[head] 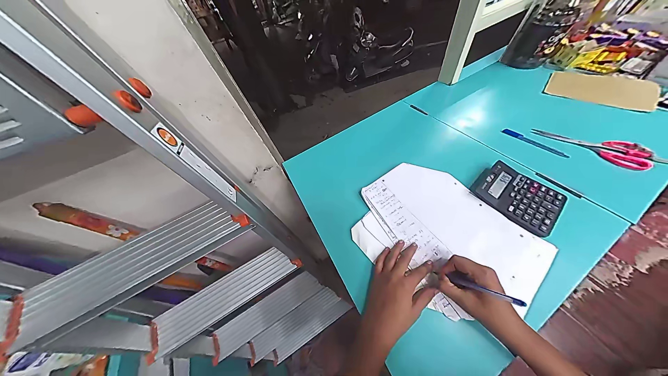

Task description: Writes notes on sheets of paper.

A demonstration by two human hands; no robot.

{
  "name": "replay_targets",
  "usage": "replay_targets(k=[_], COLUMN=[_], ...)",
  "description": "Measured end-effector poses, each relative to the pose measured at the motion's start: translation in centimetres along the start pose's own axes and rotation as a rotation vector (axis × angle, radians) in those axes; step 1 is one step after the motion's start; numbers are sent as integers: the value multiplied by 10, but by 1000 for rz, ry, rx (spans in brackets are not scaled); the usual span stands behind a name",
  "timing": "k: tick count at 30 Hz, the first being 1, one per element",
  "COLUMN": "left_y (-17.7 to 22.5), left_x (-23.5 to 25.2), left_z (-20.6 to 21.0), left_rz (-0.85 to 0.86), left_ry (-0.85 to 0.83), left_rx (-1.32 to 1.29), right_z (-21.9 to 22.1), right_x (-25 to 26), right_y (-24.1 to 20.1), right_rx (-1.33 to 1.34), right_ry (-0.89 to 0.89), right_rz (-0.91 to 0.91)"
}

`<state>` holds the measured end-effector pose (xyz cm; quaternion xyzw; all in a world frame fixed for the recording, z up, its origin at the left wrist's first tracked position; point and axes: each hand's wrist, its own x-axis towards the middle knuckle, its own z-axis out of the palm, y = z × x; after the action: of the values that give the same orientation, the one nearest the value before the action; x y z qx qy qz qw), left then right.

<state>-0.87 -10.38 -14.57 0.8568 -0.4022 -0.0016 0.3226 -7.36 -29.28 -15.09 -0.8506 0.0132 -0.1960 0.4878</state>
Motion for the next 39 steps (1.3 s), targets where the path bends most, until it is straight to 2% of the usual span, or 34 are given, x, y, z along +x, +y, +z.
replay_targets(k=[39], left_y=[-2], left_x=[-2], left_z=[4], left_rz=[24], left_ry=[49], left_rx=[32], right_z=[-1], right_x=[0], right_y=[-3], right_rx=[-40], right_ry=[89], right_rz=[47])
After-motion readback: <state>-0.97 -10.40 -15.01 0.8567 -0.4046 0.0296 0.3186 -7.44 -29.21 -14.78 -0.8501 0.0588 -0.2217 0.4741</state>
